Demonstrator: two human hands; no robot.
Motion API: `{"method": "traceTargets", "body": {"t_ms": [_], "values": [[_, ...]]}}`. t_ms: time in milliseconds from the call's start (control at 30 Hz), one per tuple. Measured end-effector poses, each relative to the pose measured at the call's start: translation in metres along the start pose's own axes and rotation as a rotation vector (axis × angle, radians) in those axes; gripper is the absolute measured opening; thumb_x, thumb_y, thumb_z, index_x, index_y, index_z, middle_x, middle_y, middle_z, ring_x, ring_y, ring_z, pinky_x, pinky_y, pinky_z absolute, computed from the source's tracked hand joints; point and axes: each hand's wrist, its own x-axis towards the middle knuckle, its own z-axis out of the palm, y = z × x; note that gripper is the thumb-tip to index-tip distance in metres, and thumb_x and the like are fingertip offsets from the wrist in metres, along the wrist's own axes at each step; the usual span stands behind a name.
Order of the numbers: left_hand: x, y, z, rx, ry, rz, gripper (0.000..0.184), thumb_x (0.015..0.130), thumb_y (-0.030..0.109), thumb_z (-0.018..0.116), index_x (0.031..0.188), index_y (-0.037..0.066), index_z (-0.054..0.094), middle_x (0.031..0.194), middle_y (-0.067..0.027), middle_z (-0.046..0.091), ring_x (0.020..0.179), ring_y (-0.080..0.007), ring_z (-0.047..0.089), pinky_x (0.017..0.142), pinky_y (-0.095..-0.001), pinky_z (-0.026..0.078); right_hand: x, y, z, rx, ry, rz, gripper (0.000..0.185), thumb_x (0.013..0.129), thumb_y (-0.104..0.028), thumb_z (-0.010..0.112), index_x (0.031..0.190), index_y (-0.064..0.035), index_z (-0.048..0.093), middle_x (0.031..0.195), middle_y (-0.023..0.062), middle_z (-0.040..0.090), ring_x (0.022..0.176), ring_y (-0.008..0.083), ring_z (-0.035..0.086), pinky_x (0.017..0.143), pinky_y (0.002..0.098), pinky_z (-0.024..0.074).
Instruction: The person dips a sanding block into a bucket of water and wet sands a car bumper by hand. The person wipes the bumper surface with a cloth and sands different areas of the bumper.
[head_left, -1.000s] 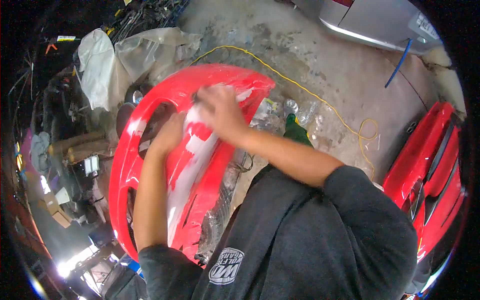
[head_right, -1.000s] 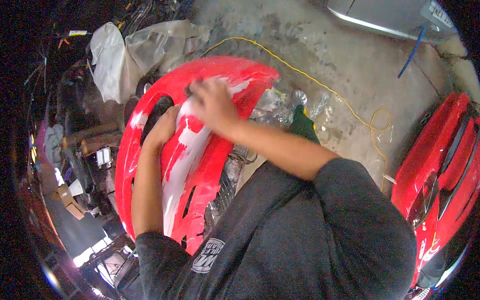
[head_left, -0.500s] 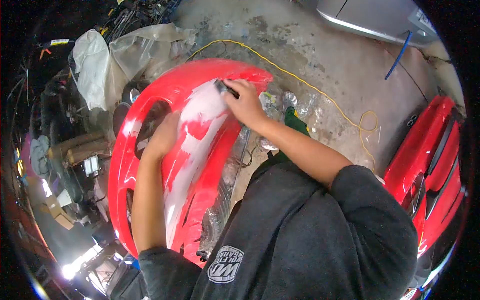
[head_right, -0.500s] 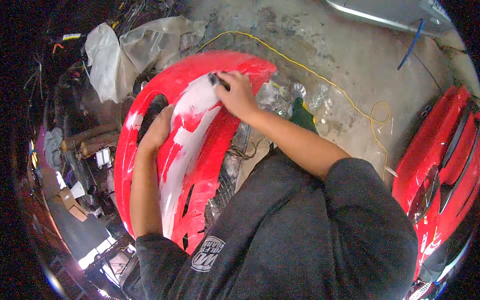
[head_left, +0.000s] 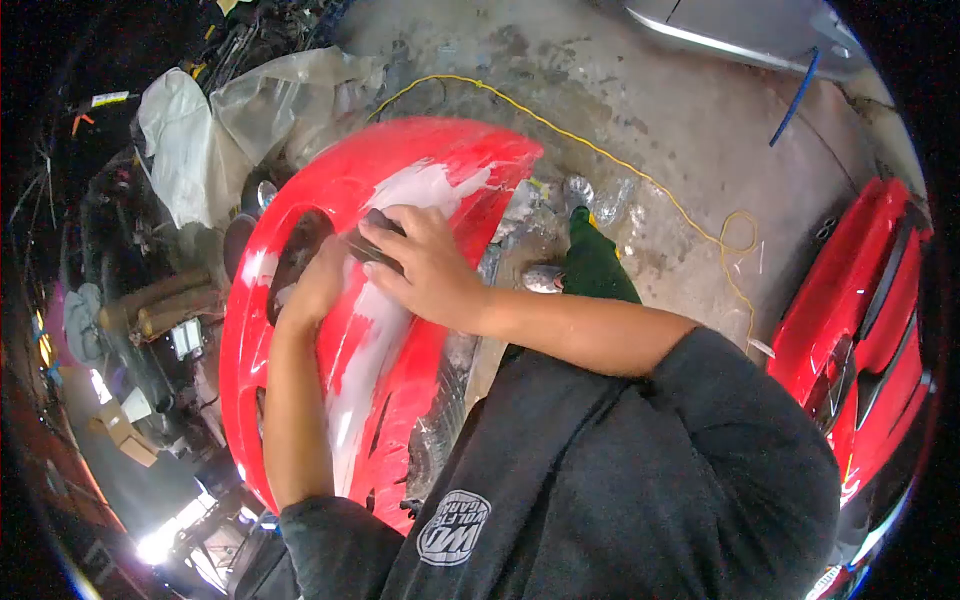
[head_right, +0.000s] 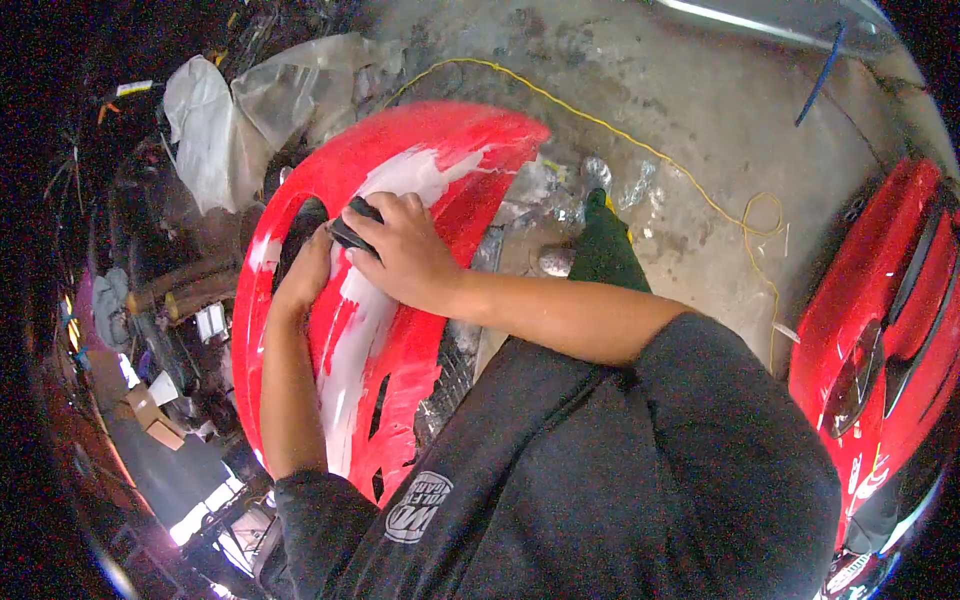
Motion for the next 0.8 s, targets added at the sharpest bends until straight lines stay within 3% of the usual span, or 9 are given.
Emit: {"method": "traceTargets", "body": {"t_ms": [100,167,333,433,467,600,700,767,800], "values": [[0.004,-0.032,0.008,0.126,0.021,0.013,0.041,0.106,0.009,0.034,0.135,-0.003,0.059,0.133,-0.0285,0.061,0.125,-0.0384,0.058,0.111,-0.0444,0.041,0.035,0.045,0.008,-0.026,-0.017,0.08,0.036,0.087,-0.025,0.073,0.116,-0.0034,0.071,0.106,0.0213,0.066,0.106,0.0402,0.059,0.094,0.0535,0.046],[0.007,-0.039,0.01,0.188,0.065,0.046,0.04,0.105,0.008,0.035,0.134,-0.004,0.06,0.131,-0.028,0.062,0.123,-0.038,0.059,0.11,-0.0444,0.042,0.058,0.087,0.017,-0.117,0.075,0.3,0.041,0.087,-0.029,0.075,0.12,-0.0041,0.072,0.111,0.0212,0.066,0.106,0.0401,0.058,0.091,0.0539,0.047],[0.005,-0.007,0.002,0.11,0.041,0.153,0.04,0.104,0.007,0.036,0.135,-0.005,0.058,0.131,-0.0298,0.061,0.122,-0.0389,0.058,0.107,-0.0453,0.044,0.007,0.012,0.007,0.082,0.017,-0.091,0.037,0.086,-0.024,0.076,0.117,-0.0057,0.072,0.12,0.0205,0.063,0.11,0.0405,0.056,0.094,0.0552,0.0469],[0.006,-0.048,0.013,0.288,0.101,0.215,0.041,0.103,0.006,0.038,0.138,-0.005,0.055,0.132,-0.0312,0.06,0.121,-0.0426,0.058,0.107,-0.0477,0.044,0.039,0.068,0.006,-0.009,-0.036,0.102,0.036,0.086,-0.023,0.075,0.117,-0.0059,0.071,0.122,0.02,0.063,0.112,0.0392,0.057,0.095,0.0545,0.0466],[0.006,-0.053,0.016,0.321,0.111,0.233,0.041,0.103,0.006,0.039,0.139,-0.005,0.054,0.131,-0.0313,0.06,0.121,-0.0438,0.057,0.107,-0.0486,0.044,0.05,0.09,0.003,-0.004,-0.021,0.275,0.036,0.086,-0.022,0.075,0.118,-0.0065,0.071,0.122,0.0195,0.062,0.112,0.0387,0.057,0.096,0.0536,0.0462],[0.007,-0.028,0.006,0.299,0.046,0.173,0.042,0.102,0.006,0.042,0.141,-0.006,0.052,0.131,-0.0319,0.059,0.122,-0.0473,0.055,0.107,-0.0504,0.044,0.005,0.039,0.003,-0.038,-0.072,-0.112,0.046,0.085,-0.024,0.074,0.128,-0.0083,0.067,0.125,0.0196,0.06,0.117,0.0398,0.057,0.102,0.053,0.0445],[0.002,-0.049,0.013,0.262,0.105,0.186,0.041,0.103,0.008,0.041,0.14,-0.006,0.053,0.132,-0.032,0.059,0.122,-0.0465,0.056,0.107,-0.0495,0.044,-0.006,0.042,-0.02,0.055,-0.146,-0.192,0.044,0.085,-0.023,0.073,0.125,-0.0057,0.069,0.128,0.0207,0.06,0.12,0.0402,0.057,0.106,0.0543,0.0431],[0.002,-0.065,0.018,0.316,0.168,0.271,0.04,0.105,0.01,0.039,0.138,-0.005,0.054,0.133,-0.032,0.059,0.122,-0.0463,0.056,0.107,-0.0489,0.044,0.009,0.096,-0.025,0.037,-0.162,0.208,0.041,0.085,-0.022,0.073,0.122,-0.0046,0.07,0.127,0.021,0.062,0.123,0.0404,0.056,0.107,0.0544,0.0425],[0.001,-0.061,0.017,0.31,0.152,0.255,0.04,0.105,0.011,0.038,0.138,-0.005,0.054,0.133,-0.032,0.059,0.123,-0.0462,0.056,0.108,-0.0486,0.043,0.011,0.1,-0.029,0.057,-0.012,0.418,0.039,0.084,-0.019,0.072,0.121,-0.0055,0.071,0.125,0.0212,0.064,0.125,0.0407,0.056,0.107,0.0544,0.0426]]}}
